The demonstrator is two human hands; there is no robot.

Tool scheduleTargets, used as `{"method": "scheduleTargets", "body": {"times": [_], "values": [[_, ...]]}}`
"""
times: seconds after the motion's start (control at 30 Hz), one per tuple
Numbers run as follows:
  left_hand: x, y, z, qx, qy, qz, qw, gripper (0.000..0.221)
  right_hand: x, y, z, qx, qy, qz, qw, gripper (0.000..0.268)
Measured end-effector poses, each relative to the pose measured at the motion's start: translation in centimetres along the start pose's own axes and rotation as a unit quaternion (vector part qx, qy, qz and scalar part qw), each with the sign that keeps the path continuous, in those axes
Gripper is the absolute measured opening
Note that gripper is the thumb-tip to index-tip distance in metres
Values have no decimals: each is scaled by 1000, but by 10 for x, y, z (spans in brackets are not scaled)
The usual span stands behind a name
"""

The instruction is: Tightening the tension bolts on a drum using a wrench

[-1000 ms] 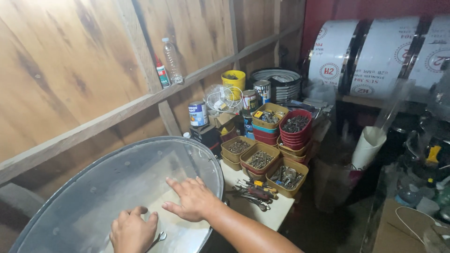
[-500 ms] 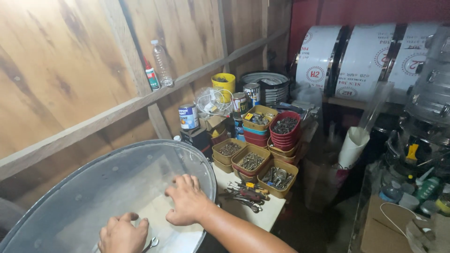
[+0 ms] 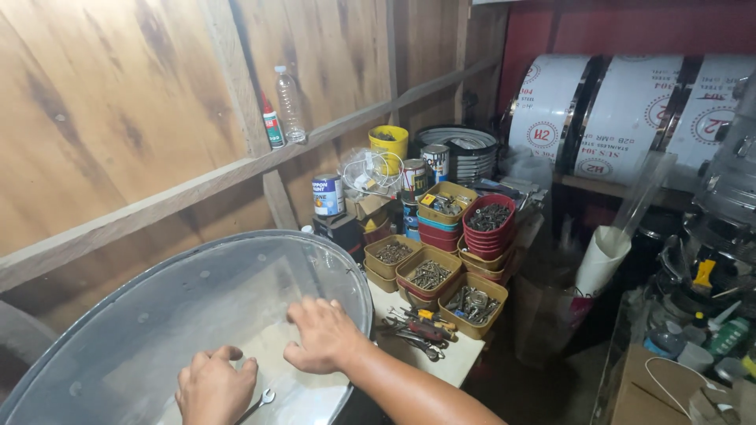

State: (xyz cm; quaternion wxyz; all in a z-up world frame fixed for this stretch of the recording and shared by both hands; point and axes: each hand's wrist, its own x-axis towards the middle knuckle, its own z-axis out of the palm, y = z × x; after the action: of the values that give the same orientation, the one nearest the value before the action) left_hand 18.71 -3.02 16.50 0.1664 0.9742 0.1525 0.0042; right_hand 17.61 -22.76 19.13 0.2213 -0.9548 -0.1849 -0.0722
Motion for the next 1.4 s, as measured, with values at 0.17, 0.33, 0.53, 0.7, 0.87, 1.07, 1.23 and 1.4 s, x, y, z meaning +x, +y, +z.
{"method": "scheduleTargets", "body": {"times": [0.17, 0.33, 0.53, 0.7, 0.87, 1.07, 1.23, 1.4], "values": [[-4, 0, -1, -6, -11, 0, 1000, 47, 3, 7, 10, -52, 11, -6, 999, 43], [0, -2, 1, 0, -13, 2, 1000, 47, 2, 6, 10, -13, 10, -9, 1000, 44], [-4, -1, 0, -17, 1, 9, 1000, 46, 7, 17, 23, -60, 39, -29, 997, 41], [-3, -4, 3, -20, 7, 20, 1000, 46, 3, 6, 7, 5, 4, 14, 1000, 43], [-5, -2, 1, -19, 4, 14, 1000, 46, 3, 6, 4, -72, -25, 5, 997, 45], [-3, -2, 3, -7, 13, 28, 1000, 44, 8, 16, 18, -4, 7, 1, 1000, 55], [-7, 1, 0, -19, 13, 24, 999, 43, 10, 24, 26, -54, 35, -34, 997, 43], [-10, 4, -2, -22, 6, 18, 1000, 42, 5, 16, 17, 10, 77, -38, 996, 39]]}}
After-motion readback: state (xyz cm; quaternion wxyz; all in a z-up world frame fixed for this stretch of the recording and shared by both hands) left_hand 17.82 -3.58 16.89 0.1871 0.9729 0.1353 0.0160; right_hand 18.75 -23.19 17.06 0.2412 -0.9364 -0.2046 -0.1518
